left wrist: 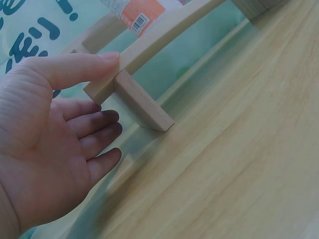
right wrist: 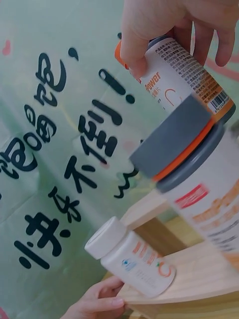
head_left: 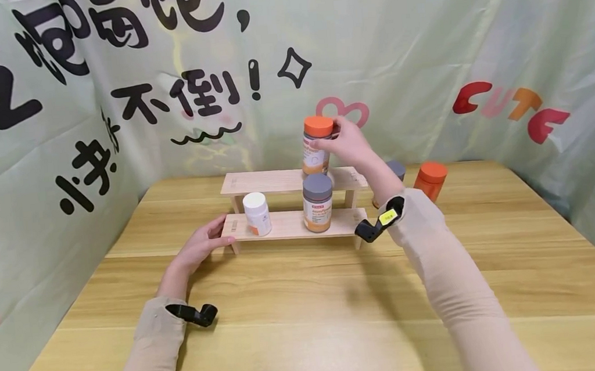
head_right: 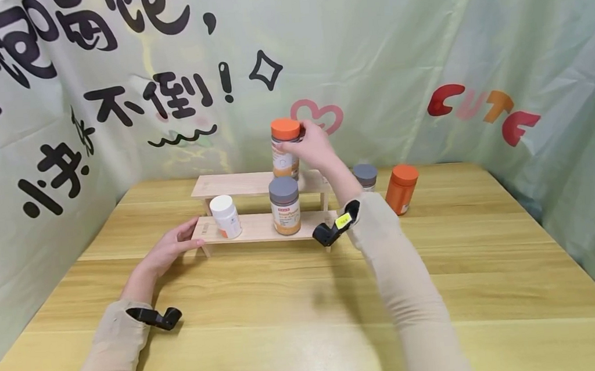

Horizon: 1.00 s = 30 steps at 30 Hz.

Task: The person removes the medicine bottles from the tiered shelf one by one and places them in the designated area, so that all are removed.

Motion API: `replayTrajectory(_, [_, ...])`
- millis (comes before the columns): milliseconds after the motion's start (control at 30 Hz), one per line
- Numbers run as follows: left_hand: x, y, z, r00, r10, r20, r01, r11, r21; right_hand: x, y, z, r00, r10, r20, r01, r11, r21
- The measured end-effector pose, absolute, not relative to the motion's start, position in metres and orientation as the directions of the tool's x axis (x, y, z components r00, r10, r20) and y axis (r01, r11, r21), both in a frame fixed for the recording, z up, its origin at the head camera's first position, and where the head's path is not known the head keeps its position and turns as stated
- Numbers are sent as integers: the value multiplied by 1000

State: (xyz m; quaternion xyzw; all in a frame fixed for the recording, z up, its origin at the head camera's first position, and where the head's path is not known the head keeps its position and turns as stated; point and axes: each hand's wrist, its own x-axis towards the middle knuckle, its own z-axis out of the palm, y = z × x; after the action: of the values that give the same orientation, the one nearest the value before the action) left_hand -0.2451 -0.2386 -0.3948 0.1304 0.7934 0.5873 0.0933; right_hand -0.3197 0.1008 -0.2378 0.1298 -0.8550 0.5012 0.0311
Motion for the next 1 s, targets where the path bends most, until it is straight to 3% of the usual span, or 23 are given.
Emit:
replayTrajectory(567, [-245, -239, -395, -947, 320, 13, 106, 274, 956, -319, 166, -239, -971, -74, 226, -234, 468, -852])
replayTrajectory(1000, [-245, -239, -396, -945, 325, 11, 97, 249, 964, -310, 219, -232, -979, 46, 199, -149, 507, -849])
